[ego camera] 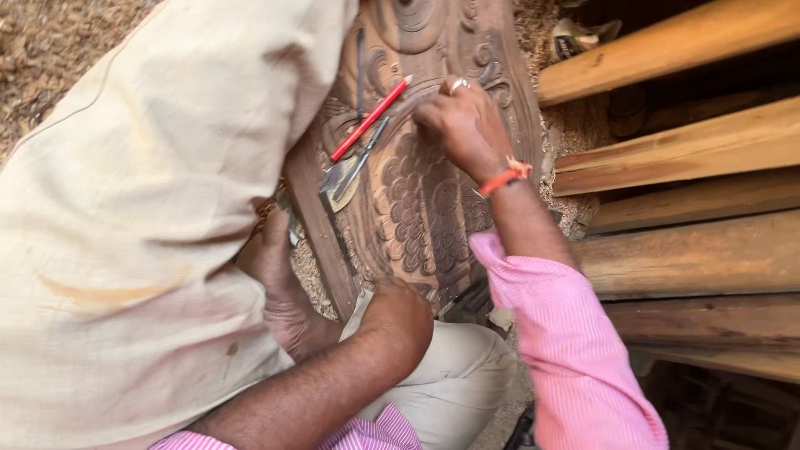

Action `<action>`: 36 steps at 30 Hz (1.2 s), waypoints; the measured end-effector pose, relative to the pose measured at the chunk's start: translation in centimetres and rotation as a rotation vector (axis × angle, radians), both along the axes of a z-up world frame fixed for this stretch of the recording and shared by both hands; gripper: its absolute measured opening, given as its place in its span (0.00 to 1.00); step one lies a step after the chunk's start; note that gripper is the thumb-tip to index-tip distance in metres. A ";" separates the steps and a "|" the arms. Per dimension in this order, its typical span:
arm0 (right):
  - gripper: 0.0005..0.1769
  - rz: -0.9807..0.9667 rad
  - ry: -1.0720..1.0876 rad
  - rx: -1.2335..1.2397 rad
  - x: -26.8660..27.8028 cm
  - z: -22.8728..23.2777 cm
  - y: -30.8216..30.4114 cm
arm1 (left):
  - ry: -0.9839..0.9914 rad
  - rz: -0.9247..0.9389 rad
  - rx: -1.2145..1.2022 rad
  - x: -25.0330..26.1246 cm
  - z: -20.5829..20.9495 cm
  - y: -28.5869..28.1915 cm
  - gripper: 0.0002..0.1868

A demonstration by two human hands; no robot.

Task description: The person carves a floral design into a wooden panel using a chisel and a wooden mallet. They then use a piece of sandpaper to smooth the carved surface and remove wood shavings.

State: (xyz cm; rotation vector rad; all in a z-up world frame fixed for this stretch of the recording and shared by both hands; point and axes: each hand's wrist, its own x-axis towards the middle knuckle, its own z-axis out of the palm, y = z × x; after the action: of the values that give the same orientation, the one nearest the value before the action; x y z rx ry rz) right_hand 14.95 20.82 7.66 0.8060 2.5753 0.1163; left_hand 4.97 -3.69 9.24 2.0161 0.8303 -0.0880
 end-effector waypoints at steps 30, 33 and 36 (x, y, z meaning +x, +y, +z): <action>0.08 0.169 0.080 -0.076 3.6 1.0 2.2 | 0.033 -0.349 -0.120 -2.8 1.3 3.0 0.38; 0.09 0.204 0.163 -0.095 3.4 1.7 0.5 | 0.003 -0.288 -0.130 -2.9 1.6 3.2 0.34; 0.10 0.292 0.044 -0.020 3.0 -0.6 0.9 | 0.006 -0.273 -0.122 -2.4 1.2 2.8 0.33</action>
State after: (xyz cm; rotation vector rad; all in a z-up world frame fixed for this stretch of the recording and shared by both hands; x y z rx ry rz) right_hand 17.98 21.74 7.10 0.4251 2.7168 0.1616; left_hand 2.57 -0.91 10.45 2.0025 0.5353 -0.2924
